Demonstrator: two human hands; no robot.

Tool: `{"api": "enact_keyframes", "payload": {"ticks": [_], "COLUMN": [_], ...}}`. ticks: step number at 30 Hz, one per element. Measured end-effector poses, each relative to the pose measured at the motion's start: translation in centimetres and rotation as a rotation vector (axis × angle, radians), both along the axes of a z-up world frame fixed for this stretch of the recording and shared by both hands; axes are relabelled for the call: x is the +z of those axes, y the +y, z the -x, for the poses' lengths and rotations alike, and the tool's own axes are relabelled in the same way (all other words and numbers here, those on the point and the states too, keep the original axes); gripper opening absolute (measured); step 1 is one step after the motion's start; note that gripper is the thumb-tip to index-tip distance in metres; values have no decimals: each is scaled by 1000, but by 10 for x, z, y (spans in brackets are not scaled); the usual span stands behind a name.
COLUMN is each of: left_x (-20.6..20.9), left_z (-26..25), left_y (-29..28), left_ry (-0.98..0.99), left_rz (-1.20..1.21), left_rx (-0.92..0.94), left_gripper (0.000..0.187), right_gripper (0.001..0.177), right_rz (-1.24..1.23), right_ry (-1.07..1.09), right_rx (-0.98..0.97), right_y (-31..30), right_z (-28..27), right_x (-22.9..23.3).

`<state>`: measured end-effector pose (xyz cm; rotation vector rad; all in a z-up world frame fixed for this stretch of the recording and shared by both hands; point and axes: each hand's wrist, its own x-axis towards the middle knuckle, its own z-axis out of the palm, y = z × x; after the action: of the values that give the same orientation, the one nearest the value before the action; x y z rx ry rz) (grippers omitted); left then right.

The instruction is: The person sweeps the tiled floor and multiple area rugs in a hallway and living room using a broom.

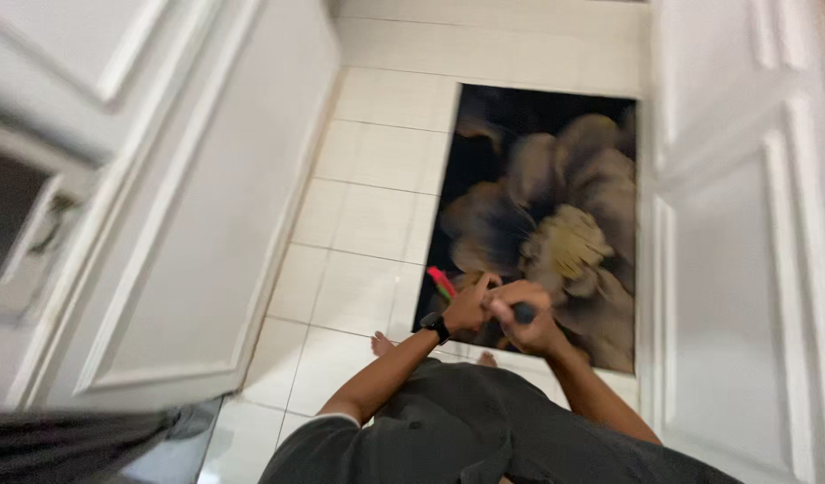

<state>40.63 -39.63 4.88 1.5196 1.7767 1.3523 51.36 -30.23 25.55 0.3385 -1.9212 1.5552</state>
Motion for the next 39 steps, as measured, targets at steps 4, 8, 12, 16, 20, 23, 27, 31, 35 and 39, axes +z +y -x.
{"api": "enact_keyframes", "payload": {"ticks": [4,8,12,16,20,23,27,31,35,39], "left_x": [26,36,3,-51,-68,-66,-70,-73,-76,-75], "left_z": [-73,-132,-162,-182,-204,-207,-182,-145,-107,-56], "left_y": [51,84,100,137,164,179,161,134,101,74], "left_ry": [-322,-436,-280,-219,-306,-325,-342,-351,-463,-176], "left_rz": [191,-60,-152,-163,-86,-86,-69,-85,-23,-46], "left_rx": [-20,-173,-300,-502,-589,-595,-565,-514,-529,-477], "left_gripper": [58,62,40,30,36,37,38,39,46,25], "right_gripper": [32,29,26,25,27,27,24,32,42,33], "right_rz": [-9,-74,-232,-281,-336,-438,-410,-268,-158,-40], "right_ry": [-44,10,77,127,27,-208,-365,-427,-377,-166], "right_rx": [-375,-589,-753,-752,-783,-841,-616,-518,-645,-720], "right_y": [29,37,44,54,79,92,82,51,27,6], "right_z": [-70,-115,-135,-145,-166,-173,-156,-127,-82,-40], "right_x": [6,8,11,-4,-48,-82,-127,-164,-148,-98]}}
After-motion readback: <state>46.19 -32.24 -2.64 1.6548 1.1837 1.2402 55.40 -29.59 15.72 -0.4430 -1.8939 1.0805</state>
